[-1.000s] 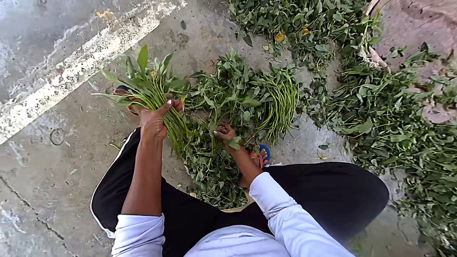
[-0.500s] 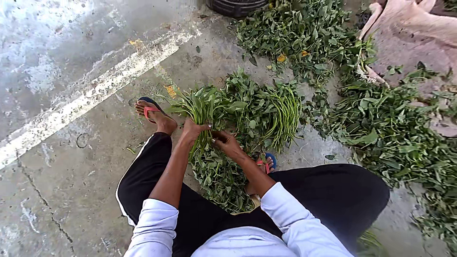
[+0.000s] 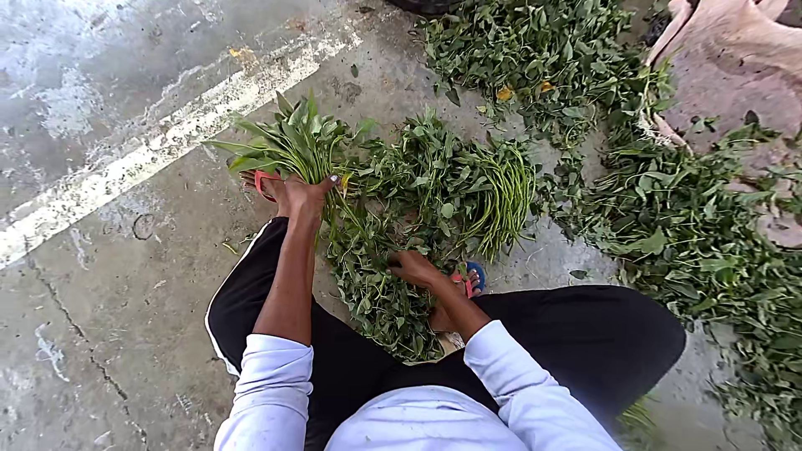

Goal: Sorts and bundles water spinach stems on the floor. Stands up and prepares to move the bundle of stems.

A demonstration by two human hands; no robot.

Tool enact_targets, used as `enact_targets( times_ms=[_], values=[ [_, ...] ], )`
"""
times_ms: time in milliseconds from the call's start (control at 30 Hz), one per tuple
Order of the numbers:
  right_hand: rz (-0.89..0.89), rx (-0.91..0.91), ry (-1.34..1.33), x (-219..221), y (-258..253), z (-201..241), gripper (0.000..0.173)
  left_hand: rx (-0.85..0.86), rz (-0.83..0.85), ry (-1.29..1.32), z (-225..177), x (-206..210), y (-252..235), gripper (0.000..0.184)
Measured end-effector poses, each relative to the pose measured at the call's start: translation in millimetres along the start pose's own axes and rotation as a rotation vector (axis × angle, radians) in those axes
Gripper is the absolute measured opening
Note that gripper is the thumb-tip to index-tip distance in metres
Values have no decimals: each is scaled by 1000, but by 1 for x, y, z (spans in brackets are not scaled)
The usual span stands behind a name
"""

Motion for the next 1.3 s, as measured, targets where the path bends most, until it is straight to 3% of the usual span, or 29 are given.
enact_targets(
  times_ms=[67, 133, 233, 333, 467, 567, 633, 700, 767, 833, 867, 933, 1067, 1167, 1233, 1300],
  values=[
    [-34, 68, 177, -2, -1, -10, 48, 7, 18, -25, -1, 3, 0, 44],
    [-170, -75, -54, -25, 3, 7, 66, 18, 39, -28, -1, 9, 2, 42],
    [-137, -205, -447, -40, 10, 43, 79, 10, 60, -10, -1, 17, 8, 40],
    [-228, -251, -540, -48, 5, 66, 74, -38, 74, -31, 4, 23, 11, 43],
    [-684, -523, -561, -69, 30, 89, 33, -60, 33, -71, 10, 17, 11, 46],
    [-832, -646, -521, -71, 57, 91, 14, -59, -7, -61, 7, 9, 8, 42],
    [-800, -680, -438, -63, 64, 84, 10, -36, -34, -14, 7, 3, 4, 38],
    [-621, -587, -270, -41, 57, 68, 9, 6, -55, 38, 6, -4, -2, 36],
    [-274, -279, -30, -8, 28, 32, 15, 37, -44, 44, 1, -8, -6, 38],
    [-80, -18, 117, 1, 12, -1, 38, 34, 47, 50, -6, 2, -3, 39],
    [-107, -7, 104, -9, 11, -4, 45, 25, 107, 56, -8, 11, 1, 38],
    [-242, -130, -93, -43, 19, 14, 39, 12, 255, 95, -9, 31, 10, 35],
    [-180, -364, -778, -79, 33, 67, 28, -32, 466, 206, -13, 64, 29, 27],
    [-342, -515, -899, -85, 40, 83, 14, -36, 438, 321, -15, 65, 29, 26],
    [-499, -545, -824, -85, 50, 80, 15, -52, 306, 372, -9, 51, 20, 25],
    [-533, -496, -798, -80, 53, 67, 18, -90, 200, 398, -3, 35, 12, 23]
  ],
)
Point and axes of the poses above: each hand's wrist, its own y-axis away from the middle knuckle, its own x-axis out of the palm, z = x × y, the point moved 10 cm from there along -y, towards the middle knuckle, and after that the axes turned 13 degrees about x, right-handed, at the moved point
